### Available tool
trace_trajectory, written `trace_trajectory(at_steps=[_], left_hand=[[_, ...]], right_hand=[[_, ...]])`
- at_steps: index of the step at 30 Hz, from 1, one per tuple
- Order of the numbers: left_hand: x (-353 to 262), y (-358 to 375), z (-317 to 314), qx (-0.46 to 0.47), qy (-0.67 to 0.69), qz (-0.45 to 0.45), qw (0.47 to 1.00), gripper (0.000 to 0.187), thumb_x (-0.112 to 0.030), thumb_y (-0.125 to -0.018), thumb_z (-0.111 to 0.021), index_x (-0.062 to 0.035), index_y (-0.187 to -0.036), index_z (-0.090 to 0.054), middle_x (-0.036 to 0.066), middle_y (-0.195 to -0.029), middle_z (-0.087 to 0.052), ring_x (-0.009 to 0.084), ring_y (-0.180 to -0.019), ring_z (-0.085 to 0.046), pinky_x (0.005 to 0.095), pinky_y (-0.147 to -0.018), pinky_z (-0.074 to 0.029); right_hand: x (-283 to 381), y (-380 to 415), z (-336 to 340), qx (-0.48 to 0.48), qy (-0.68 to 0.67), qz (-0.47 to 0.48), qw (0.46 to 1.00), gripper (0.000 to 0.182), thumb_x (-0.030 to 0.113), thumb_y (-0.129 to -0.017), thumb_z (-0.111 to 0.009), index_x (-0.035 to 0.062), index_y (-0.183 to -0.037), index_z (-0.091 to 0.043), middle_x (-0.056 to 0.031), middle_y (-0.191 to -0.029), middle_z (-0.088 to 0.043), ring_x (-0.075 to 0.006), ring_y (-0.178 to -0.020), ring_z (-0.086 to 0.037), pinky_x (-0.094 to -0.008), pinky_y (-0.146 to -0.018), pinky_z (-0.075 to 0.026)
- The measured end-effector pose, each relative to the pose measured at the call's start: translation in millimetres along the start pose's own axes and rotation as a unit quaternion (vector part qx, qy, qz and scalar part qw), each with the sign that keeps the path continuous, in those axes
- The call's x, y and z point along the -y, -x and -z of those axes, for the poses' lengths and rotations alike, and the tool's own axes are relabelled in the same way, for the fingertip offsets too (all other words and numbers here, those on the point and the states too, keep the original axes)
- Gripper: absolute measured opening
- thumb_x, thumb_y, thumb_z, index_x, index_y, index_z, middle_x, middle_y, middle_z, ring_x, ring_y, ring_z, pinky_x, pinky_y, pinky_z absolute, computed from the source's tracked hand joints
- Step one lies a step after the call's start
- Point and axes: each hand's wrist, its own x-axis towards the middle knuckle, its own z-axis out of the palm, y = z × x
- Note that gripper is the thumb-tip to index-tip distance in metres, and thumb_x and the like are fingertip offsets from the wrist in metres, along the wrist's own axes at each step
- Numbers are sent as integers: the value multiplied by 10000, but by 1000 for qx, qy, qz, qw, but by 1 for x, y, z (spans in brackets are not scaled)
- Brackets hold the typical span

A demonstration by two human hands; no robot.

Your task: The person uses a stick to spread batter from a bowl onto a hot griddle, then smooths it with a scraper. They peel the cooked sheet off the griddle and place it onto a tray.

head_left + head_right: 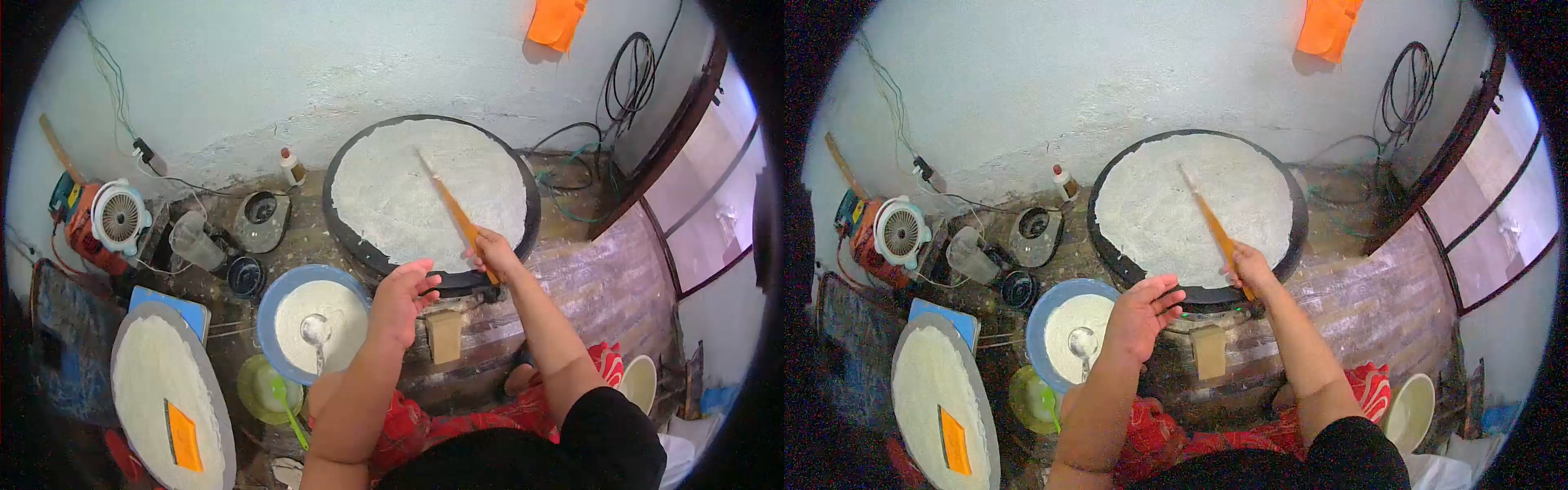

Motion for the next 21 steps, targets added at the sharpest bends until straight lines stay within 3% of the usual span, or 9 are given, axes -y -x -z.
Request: trace_trajectory(at_steps=[5,6,7,8,11,15,17,19,21], left_hand=[[0,-2,-1,-1,10,7,1000,267,-165,-795,-525,2,-1003,-512,90,-969,-552,196,-848,-554,311,-699,-457],[0,-1,-2,-3,6,7,1000,264,-164,-797,-523,2,-1002,-512,89,-968,-552,197,-847,-554,313,-701,-457],[0,-1,-2,-4,5,8,1000,264,-164,-797,-523,2,-1002,-512,89,-968,-552,197,-847,-554,313,-701,-457],[1,-1,-2,-2,6,6,1000,265,-164,-797,-524,2,-1003,-512,88,-965,-553,196,-845,-554,313,-701,-457],[2,0,-1,2,5,7,1000,266,-164,-796,-525,2,-1004,-512,86,-961,-555,196,-844,-553,313,-701,-457],[2,-2,-1,0,4,15,1000,267,-166,-793,-531,2,-999,-517,84,-957,-557,195,-848,-553,310,-704,-457],[0,-1,-1,4,7,13,1000,267,-166,-791,-533,2,-998,-519,83,-955,-557,194,-849,-553,309,-704,-457],[1,1,0,7,13,11,1000,268,-166,-788,-536,2,-996,-520,83,-954,-558,193,-850,-553,307,-704,-457],[0,3,-1,2,7,13,1000,273,-166,-787,-538,4,-999,-518,83,-950,-559,190,-849,-554,306,-705,-457]], right_hand=[[-20,-24,-5,13,59,-15,998,426,113,-836,-343,172,-1256,-377,-126,-697,-559,-182,-452,-483,-297,-389,-393],[-26,-32,-5,-44,313,115,942,417,149,-821,-391,136,-1237,-392,-174,-726,-570,-234,-511,-527,-333,-444,-423],[-30,-36,-8,-97,540,235,803,423,185,-806,-439,100,-1219,-407,-222,-754,-580,-286,-570,-570,-369,-498,-454],[1,-14,-31,-95,592,141,788,404,190,-754,-471,67,-1139,-471,-252,-762,-568,-355,-708,-579,-429,-617,-455],[0,-21,-52,-114,657,106,737,340,161,-743,-461,62,-1063,-519,-211,-717,-578,-349,-695,-576,-434,-608,-449],[-10,-11,-54,-86,585,193,783,362,169,-732,-474,71,-1079,-514,-245,-711,-565,-367,-683,-569,-437,-605,-453],[-18,-5,-37,-66,580,202,787,295,139,-773,-460,75,-1056,-514,-154,-721,-594,-287,-599,-579,-403,-512,-455],[-9,14,-21,-32,168,-34,985,334,142,-833,-411,118,-1160,-472,-74,-641,-548,-160,-472,-493,-306,-384,-397],[-7,27,-5,-48,39,-51,997,345,138,-853,-383,125,-1192,-446,-42,-621,-512,-120,-447,-436,-263,-363,-364]])
